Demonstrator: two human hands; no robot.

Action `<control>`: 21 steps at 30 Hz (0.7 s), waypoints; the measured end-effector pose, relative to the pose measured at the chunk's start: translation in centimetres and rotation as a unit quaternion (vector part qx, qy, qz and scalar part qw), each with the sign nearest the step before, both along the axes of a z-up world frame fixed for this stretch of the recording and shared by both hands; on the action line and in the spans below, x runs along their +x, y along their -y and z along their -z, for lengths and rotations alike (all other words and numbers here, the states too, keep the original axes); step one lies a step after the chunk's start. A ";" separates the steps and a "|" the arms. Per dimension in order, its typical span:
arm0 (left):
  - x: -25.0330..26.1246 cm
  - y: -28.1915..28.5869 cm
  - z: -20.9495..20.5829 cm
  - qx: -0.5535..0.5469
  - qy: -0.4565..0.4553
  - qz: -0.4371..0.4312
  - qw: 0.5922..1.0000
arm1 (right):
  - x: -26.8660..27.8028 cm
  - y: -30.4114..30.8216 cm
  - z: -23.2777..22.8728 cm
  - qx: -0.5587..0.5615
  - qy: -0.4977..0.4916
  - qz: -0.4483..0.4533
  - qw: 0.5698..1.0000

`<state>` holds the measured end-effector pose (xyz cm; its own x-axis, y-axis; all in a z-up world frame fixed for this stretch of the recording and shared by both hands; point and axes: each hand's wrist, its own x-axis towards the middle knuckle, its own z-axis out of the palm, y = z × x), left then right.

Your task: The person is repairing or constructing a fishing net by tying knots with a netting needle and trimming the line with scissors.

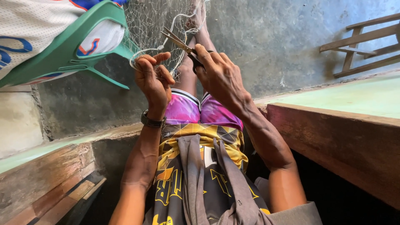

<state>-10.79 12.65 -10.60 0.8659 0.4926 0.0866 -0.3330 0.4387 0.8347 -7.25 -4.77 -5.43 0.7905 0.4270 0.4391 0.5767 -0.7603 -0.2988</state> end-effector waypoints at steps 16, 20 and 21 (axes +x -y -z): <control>0.1 -0.1 0.4 0.003 0.008 0.004 1.000 | 0.3 0.2 0.7 0.009 -0.034 -0.022 0.999; 0.1 0.0 0.5 -0.015 -0.003 -0.001 1.000 | 0.1 0.9 2.6 0.026 -0.049 -0.015 0.998; 0.4 -0.2 0.9 -0.014 -0.002 0.000 1.000 | -0.4 1.4 1.2 0.026 -0.047 -0.015 0.998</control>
